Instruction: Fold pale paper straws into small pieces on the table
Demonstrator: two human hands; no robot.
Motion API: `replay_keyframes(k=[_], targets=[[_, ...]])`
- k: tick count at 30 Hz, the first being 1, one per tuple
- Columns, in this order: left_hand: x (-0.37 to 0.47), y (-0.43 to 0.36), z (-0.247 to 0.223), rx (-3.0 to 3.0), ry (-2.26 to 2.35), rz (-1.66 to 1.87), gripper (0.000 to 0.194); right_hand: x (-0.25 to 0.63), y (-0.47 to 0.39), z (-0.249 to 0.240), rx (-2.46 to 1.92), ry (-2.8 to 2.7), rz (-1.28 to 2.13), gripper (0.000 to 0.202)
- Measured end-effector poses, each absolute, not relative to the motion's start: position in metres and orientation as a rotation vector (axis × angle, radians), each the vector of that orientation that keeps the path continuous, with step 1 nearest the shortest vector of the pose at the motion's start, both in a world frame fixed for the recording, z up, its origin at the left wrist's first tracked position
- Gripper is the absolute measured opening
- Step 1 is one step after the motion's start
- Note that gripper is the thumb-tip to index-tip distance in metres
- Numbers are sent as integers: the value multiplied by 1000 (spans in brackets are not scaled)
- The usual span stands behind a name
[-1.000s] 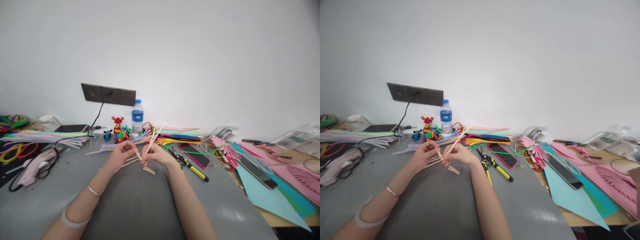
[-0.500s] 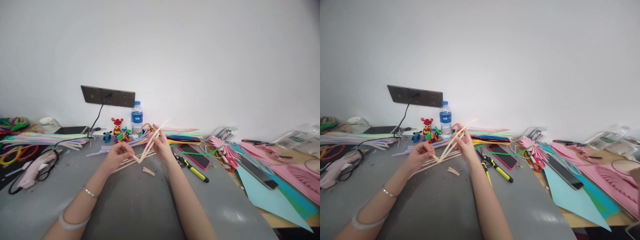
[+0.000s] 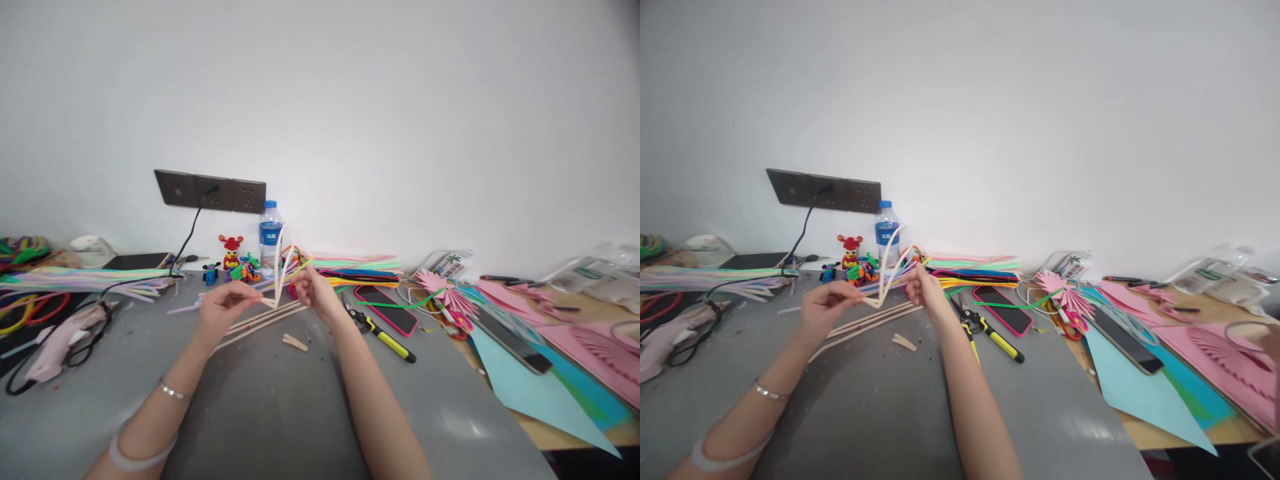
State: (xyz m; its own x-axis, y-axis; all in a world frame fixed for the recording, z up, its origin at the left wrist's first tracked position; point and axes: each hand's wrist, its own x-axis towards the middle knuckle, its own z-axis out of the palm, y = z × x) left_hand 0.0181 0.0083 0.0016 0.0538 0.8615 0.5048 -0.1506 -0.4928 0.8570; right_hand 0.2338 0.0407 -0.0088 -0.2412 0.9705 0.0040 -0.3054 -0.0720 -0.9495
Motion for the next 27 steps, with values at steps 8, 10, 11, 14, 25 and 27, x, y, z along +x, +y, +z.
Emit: replay_keyframes(k=[8,10,11,14,25,27], targets=[[28,6,-4,1750,919,959,10,226,29,-6,-896,-1463,1599,39],[28,7,-6,1726,913,915,11,226,30,-7,-883,-1479,1515,38],[29,8,-7,1724,908,910,11,226,31,-7,-880,-1492,1474,38],[28,11,-11,1780,901,920,10,225,33,-8,-872,-1510,1402,37],[28,15,-20,1891,982,881,20,221,38,-17,-897,-1517,1295,40],[28,16,-22,1901,978,887,19,219,36,-16,-898,-1515,1287,37]])
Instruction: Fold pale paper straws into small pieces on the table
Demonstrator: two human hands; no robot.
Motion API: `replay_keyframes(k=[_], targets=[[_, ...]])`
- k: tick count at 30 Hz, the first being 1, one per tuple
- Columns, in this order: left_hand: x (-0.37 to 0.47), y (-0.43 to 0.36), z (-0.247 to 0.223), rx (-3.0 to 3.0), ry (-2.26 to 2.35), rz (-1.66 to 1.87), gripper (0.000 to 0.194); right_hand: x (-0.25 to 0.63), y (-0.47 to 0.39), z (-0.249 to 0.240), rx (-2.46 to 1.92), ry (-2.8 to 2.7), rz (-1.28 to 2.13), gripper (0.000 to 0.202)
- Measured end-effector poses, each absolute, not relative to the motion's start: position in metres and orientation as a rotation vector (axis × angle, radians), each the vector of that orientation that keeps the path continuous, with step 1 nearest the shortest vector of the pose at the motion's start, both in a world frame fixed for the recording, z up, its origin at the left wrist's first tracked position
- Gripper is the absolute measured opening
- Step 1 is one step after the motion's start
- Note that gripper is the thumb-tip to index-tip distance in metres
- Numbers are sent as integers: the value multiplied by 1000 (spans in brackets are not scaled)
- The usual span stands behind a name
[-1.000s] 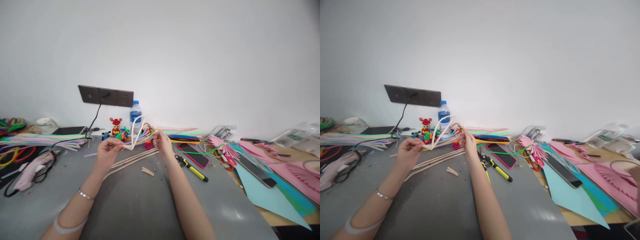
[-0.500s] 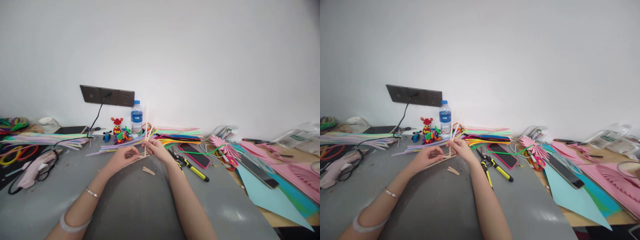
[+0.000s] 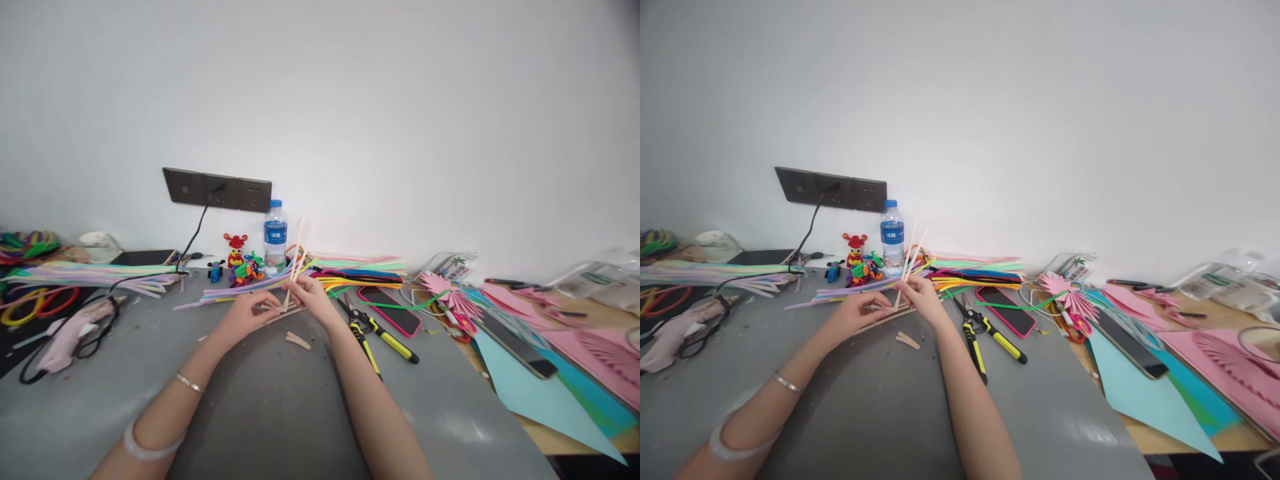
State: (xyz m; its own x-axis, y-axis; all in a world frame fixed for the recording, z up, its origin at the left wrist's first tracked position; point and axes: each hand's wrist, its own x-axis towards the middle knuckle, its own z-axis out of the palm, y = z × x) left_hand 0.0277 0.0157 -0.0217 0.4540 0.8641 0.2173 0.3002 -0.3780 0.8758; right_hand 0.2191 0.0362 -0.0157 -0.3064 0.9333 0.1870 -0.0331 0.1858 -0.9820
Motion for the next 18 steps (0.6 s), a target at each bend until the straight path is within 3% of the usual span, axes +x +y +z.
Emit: replay_keyframes(k=[9,13,18], targets=[[22,21,-21,1843,1156,1093,14,218,40,-24,-895,-1507,1262,24],[21,23,-23,1751,1167,1105,17,220,42,-36,-1061,-1765,1076,16],[22,24,-23,1751,1150,1061,17,220,38,-37,-1135,-2195,776,24]])
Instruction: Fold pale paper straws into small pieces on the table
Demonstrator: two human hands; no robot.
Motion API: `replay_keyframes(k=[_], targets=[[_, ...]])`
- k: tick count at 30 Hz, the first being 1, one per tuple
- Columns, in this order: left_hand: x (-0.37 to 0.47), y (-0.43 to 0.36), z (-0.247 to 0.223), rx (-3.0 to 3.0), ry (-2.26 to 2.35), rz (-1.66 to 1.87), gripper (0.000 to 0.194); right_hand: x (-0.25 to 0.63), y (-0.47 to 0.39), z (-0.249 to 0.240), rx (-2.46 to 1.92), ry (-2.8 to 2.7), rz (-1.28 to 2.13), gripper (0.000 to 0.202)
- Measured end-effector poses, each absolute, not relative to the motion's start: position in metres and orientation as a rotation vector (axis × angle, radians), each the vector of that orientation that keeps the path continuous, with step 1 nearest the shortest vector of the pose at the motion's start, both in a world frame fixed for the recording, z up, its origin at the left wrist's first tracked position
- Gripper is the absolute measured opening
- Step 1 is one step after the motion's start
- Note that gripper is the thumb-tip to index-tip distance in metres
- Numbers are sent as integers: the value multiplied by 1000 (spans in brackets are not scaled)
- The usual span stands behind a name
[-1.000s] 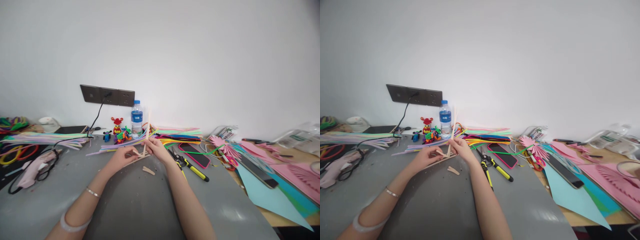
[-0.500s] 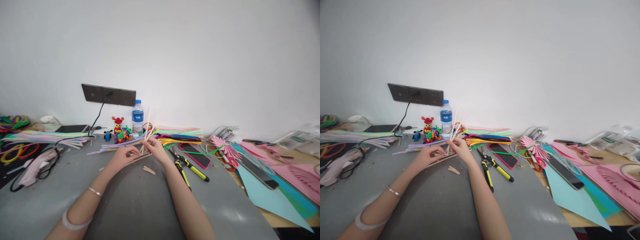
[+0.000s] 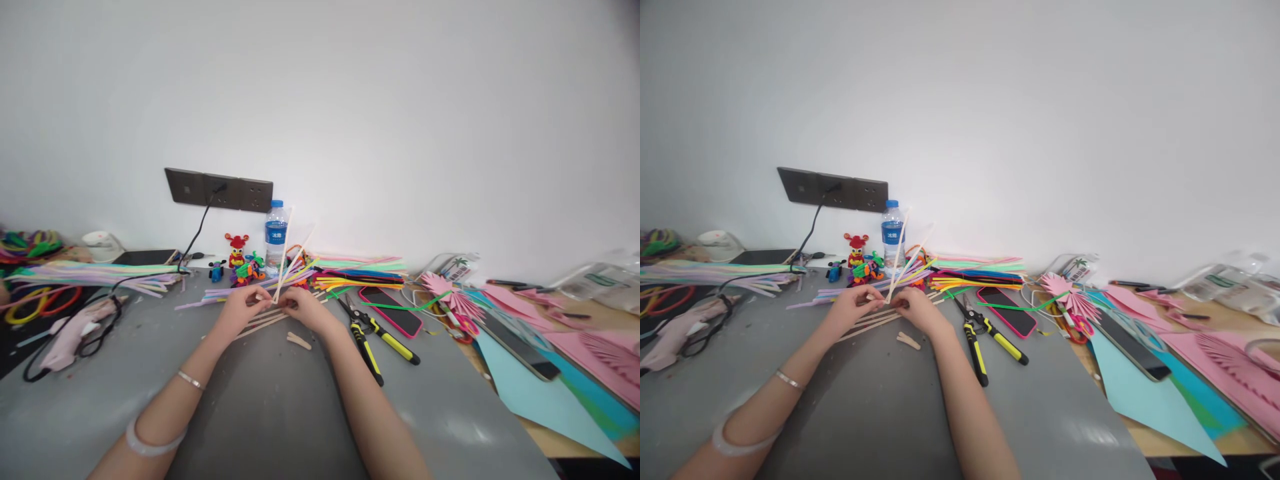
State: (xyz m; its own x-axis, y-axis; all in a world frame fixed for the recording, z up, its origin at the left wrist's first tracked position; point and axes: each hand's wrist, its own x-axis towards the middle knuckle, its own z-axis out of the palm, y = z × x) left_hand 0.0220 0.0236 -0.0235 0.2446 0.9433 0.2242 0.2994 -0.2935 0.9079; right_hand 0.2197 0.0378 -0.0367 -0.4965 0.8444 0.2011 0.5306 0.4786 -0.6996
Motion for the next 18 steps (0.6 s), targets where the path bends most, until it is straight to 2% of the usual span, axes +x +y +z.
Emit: replay_keyframes(k=[6,13,18], targets=[[22,22,-20,1661,1096,1125,17,220,32,-28,-1258,-2370,493,24],[18,26,-25,1750,1203,1108,15,224,35,-32,-1242,-2444,419,11],[14,28,-25,1885,1295,1053,15,222,31,-24,-1170,-2427,414,13]])
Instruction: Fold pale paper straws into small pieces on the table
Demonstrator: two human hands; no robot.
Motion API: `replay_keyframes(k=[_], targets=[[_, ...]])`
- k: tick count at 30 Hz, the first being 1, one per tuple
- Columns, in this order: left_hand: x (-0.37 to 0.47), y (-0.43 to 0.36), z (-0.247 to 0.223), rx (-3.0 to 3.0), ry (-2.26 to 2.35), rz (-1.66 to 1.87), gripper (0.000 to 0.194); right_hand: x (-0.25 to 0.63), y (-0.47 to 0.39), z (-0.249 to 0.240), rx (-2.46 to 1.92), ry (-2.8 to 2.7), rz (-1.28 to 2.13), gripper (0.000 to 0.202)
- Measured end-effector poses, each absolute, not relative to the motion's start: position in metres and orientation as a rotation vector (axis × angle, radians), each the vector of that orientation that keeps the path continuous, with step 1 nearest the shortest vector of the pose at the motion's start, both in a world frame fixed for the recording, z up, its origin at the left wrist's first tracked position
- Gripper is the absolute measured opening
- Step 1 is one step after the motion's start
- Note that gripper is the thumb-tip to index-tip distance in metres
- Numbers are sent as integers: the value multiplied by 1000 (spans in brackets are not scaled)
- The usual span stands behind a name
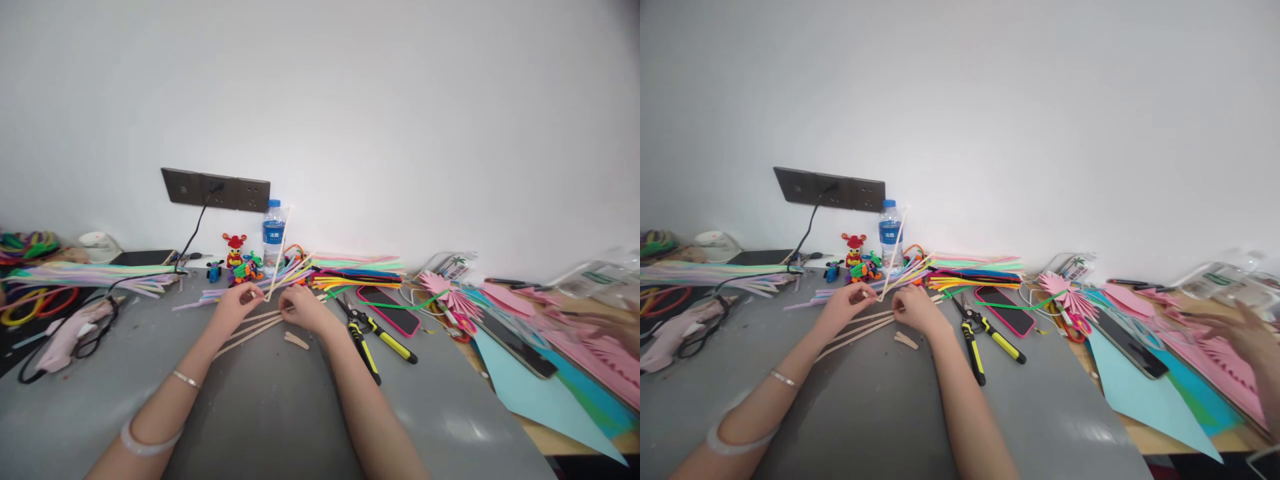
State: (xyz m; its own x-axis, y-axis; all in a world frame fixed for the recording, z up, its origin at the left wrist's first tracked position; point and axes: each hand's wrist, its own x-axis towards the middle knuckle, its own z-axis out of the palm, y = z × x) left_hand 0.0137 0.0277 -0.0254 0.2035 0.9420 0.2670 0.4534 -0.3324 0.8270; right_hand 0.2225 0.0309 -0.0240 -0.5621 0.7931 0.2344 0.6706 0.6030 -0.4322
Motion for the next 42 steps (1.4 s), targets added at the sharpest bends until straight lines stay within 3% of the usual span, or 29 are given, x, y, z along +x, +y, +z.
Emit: replay_keyframes(k=[6,12,18,21,28,33,37,42], targets=[[6,31,-33,1981,1428,900,16,226,26,0,-915,-2283,491,19],[10,27,-31,1922,1305,890,11,229,23,6,-993,-1887,535,24],[17,19,-15,1833,1220,1059,21,232,27,5,-972,-1130,550,56],[19,15,-7,1788,1176,1144,19,237,34,4,-930,-929,719,62],[24,13,-12,1563,1038,1178,24,225,35,7,-714,-864,1066,41],[29,10,-15,1511,1024,1228,24,223,34,11,-572,-829,1079,42],[31,8,-11,1580,1044,1169,24,231,35,14,-614,-804,1127,23],[32,8,-11,1669,1080,1119,21,226,31,7,-647,-903,1372,23]])
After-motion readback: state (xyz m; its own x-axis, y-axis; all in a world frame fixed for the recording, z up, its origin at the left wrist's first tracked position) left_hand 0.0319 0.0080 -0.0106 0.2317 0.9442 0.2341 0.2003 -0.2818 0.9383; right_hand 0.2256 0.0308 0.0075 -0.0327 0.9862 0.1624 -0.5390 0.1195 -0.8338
